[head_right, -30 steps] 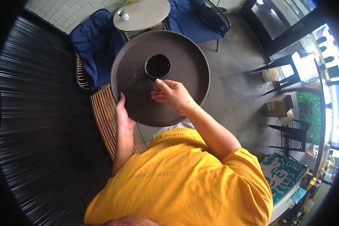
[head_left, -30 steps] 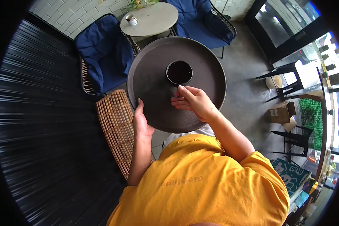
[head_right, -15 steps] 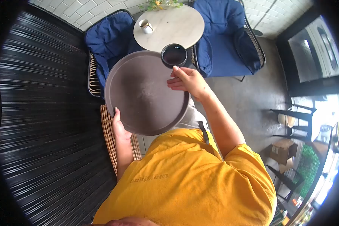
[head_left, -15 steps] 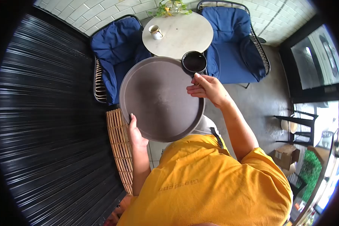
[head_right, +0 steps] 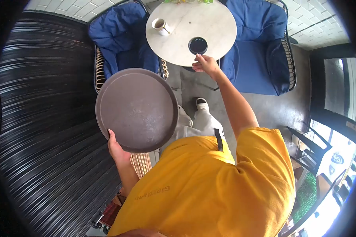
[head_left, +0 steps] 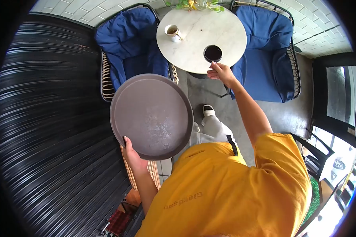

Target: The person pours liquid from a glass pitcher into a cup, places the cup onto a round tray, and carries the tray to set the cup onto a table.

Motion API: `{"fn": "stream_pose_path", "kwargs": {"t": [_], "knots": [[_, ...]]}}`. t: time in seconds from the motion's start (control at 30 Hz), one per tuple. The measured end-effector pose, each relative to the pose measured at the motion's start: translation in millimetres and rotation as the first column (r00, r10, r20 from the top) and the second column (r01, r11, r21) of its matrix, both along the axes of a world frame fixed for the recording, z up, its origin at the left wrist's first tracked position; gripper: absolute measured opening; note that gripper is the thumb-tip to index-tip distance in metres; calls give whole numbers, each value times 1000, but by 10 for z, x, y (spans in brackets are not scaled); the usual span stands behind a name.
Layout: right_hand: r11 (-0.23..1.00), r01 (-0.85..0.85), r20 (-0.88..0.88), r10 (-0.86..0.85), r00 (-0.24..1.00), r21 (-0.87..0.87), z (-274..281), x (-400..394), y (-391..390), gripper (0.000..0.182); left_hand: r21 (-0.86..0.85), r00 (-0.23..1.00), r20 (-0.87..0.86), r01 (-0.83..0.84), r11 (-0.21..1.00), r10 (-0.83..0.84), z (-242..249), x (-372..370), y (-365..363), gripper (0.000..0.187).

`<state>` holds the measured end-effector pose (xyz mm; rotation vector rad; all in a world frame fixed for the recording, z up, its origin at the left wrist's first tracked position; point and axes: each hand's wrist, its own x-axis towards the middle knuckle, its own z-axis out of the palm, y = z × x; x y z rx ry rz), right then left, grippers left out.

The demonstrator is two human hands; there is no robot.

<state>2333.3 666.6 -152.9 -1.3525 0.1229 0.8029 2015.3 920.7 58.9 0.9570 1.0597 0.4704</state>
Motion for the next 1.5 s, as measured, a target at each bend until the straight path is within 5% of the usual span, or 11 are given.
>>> {"fn": "stream_pose_path", "kwargs": {"t": [0.43, 1.37, 1.5], "knots": [[1000, -14, -112, 13, 994, -5, -824, 284, 369, 42, 73, 993, -105, -53, 996, 60, 56, 71, 221, 59], [998, -58, -133, 53, 990, -34, -979, 355, 277, 47, 172, 969, -186, -133, 976, 165, 217, 323, -29, 63], [960, 82, -101, -113, 989, -267, -772, 281, 329, 58, 228, 991, -91, -74, 971, 96, 419, 285, 60, 60]]}}
